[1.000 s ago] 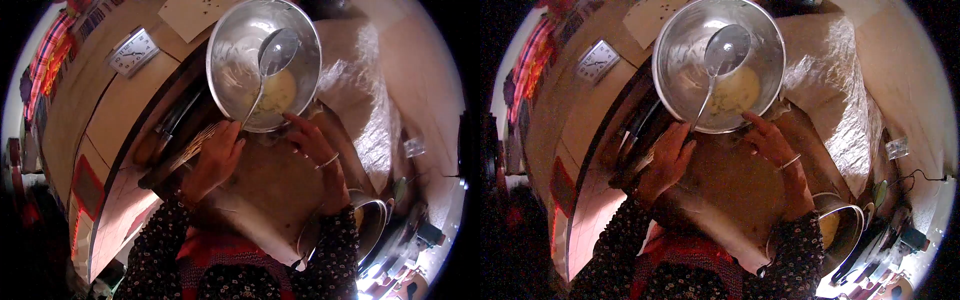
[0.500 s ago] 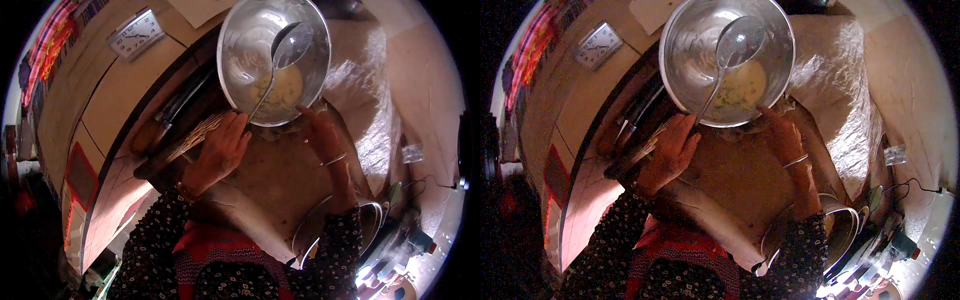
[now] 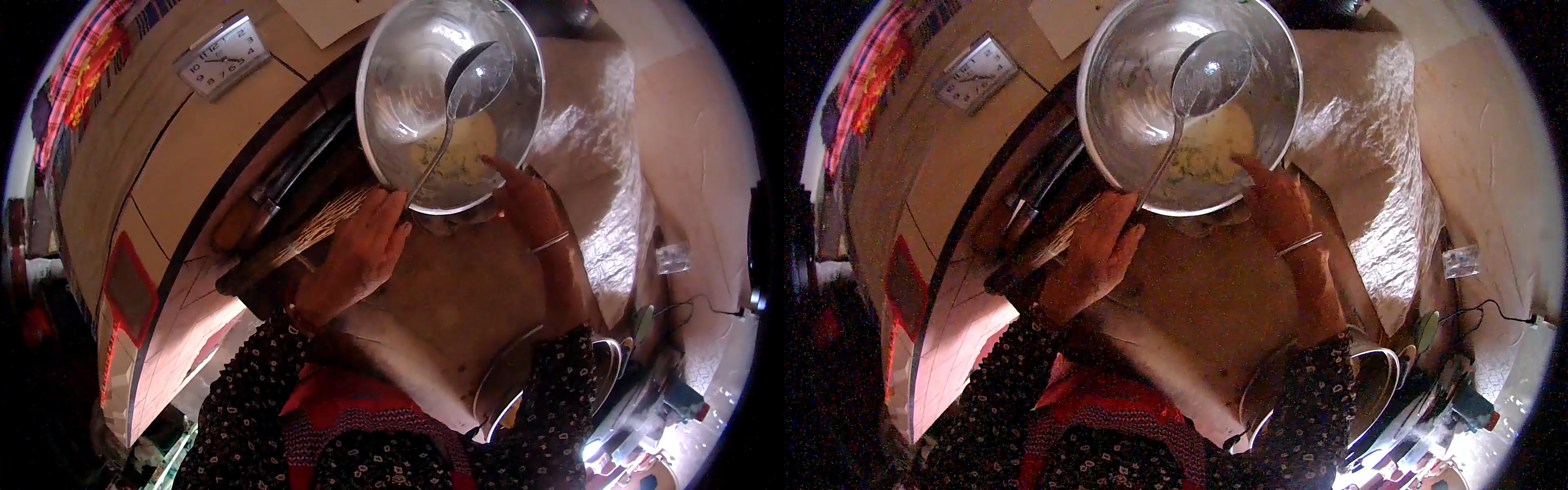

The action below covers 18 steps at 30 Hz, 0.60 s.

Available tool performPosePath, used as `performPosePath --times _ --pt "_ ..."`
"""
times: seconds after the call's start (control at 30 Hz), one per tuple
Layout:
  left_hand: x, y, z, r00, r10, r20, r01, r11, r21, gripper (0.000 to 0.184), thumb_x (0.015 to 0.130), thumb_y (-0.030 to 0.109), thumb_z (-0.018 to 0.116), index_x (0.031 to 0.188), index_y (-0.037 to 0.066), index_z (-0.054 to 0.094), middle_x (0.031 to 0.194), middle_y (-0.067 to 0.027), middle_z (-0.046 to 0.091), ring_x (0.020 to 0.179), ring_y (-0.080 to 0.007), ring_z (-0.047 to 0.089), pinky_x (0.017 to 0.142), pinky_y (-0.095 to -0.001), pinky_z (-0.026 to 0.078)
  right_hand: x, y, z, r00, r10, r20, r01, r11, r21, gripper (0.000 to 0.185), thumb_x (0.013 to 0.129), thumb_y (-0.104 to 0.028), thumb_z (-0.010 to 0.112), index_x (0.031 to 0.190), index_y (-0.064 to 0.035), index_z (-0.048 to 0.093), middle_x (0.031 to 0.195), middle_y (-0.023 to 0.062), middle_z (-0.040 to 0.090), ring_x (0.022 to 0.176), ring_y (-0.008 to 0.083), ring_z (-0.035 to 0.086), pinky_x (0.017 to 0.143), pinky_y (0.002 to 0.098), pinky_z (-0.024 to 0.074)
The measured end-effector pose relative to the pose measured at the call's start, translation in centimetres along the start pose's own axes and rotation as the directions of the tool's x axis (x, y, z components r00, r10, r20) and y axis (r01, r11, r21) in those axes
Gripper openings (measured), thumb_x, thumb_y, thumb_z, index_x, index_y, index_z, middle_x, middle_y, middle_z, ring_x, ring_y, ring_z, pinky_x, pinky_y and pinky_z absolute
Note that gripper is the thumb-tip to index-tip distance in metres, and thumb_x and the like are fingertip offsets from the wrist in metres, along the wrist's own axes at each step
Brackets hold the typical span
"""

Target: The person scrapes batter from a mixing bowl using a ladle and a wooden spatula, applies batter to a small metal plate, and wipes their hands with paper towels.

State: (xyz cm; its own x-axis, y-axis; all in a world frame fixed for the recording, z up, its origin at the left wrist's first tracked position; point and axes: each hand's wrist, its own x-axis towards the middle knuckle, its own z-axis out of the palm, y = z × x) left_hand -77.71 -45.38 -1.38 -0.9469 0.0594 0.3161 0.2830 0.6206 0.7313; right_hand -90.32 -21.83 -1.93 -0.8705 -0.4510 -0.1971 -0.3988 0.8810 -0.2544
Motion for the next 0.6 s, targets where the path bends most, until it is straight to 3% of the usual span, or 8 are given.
performPosePath --times 0.1,0.2,0.27,0.3,0.37,0.4,0.47,0.6 --pt "-0.1 0.2 -0.1 1.0 -0.006 -0.011 0.006 1.0 0.007 0.038 0.081 0.005 0.06 0.116 -0.005 0.049 0.108 -0.0246 0.055 0.1 -0.0406 0.054 0.086 -0.0432 0.044 -0.7 0.8 2.7 0.991 -0.127 -0.05 0.134 0.847 0.514 0.046 0.079 -0.01 0.054 0.125 -0.0161 0.049 0.095 0.0178 0.064 0.084 0.0359 0.061 0.074 0.0446 0.0489" --pt "0.2 0.3 -0.2 0.999 -0.048 0.02 0.048 0.999 0.007 0.038 0.082 0.006 0.059 0.116 -0.005 0.049 0.108 -0.0248 0.055 0.1 -0.0406 0.054 0.087 -0.0435 0.044 -2.6 -1.2 1.3 0.986 -0.07 0.154 0.002 0.916 0.402 0.046 0.079 -0.01 0.056 0.124 -0.012 0.05 0.1 0.0162 0.064 0.086 0.0343 0.062 0.076 0.0438 0.0491" --pt "0.6 -0.4 0.1 0.972 0.209 -0.106 -0.195 0.972 0.131 0.041 0.077 0.002 0.061 0.115 -0.004 0.045 0.096 -0.0192 0.051 0.078 -0.0355 0.056 0.06 -0.0397 0.049 -2.7 -0.8 1.0 0.992 -0.071 0.105 0.013 0.88 0.474 0.049 0.078 -0.011 0.058 0.126 -0.0122 0.048 0.102 0.0152 0.064 0.086 0.0333 0.062 0.076 0.0434 0.0494" --pt "0.4 -0.4 0.1 0.971 0.215 -0.109 -0.2 0.971 0.132 0.041 0.077 0.002 0.061 0.115 -0.004 0.045 0.096 -0.0192 0.051 0.078 -0.0355 0.056 0.06 -0.0397 0.049 -2.6 -0.5 0.7 0.994 -0.072 0.086 0.02 0.868 0.497 0.05 0.078 -0.011 0.059 0.127 -0.0123 0.047 0.103 0.0148 0.064 0.087 0.0329 0.062 0.076 0.0433 0.0495" --pt "-0.2 -0.1 0.1 1.0 -0.008 -0.003 0.008 1.0 0.006 0.039 0.083 0.008 0.058 0.118 -0.003 0.048 0.112 -0.0255 0.053 0.102 -0.0411 0.053 0.089 -0.0445 0.043 -2.7 0.3 -0.7 0.96 0.036 0.279 -0.189 0.815 0.548 0.048 0.08 -0.014 0.06 0.126 -0.0129 0.048 0.109 0.0133 0.062 0.091 0.0312 0.062 0.077 0.0425 0.0497" --pt "-0.2 0.0 0.0 1.0 -0.002 -0.005 0.002 1.0 0.005 0.039 0.083 0.008 0.058 0.118 -0.003 0.048 0.112 -0.0255 0.053 0.102 -0.0411 0.053 0.089 -0.0445 0.043 -2.8 -0.2 -1.2 0.961 0.037 0.274 -0.187 0.816 0.547 0.048 0.08 -0.014 0.06 0.126 -0.0129 0.048 0.109 0.0133 0.062 0.091 0.0312 0.062 0.077 0.0425 0.0497" --pt "0.2 0.2 0.0 0.993 0.102 -0.062 -0.095 0.99 0.108 0.042 0.077 0.002 0.061 0.116 -0.003 0.045 0.099 -0.0216 0.051 0.084 -0.0384 0.055 0.066 -0.0407 0.048 -2.8 -1.0 -1.5 0.989 -0.02 0.149 -0.039 0.924 0.38 0.042 0.082 -0.013 0.058 0.124 -0.0118 0.051 0.104 0.0117 0.064 0.089 0.0306 0.063 0.074 0.0398 0.0508" --pt "0.1 0.2 0.1 0.991 0.104 -0.083 -0.101 0.994 0.045 0.041 0.077 0.002 0.061 0.115 -0.003 0.046 0.099 -0.023 0.051 0.086 -0.0401 0.054 0.07 -0.042 0.047 -4.1 -0.3 1.2 0.975 -0.174 -0.138 0.202 0.953 0.224 0.035 0.083 -0.013 0.058 0.119 -0.0101 0.055 0.1 0.0091 0.065 0.086 0.0309 0.063 0.069 0.0356 0.0514"
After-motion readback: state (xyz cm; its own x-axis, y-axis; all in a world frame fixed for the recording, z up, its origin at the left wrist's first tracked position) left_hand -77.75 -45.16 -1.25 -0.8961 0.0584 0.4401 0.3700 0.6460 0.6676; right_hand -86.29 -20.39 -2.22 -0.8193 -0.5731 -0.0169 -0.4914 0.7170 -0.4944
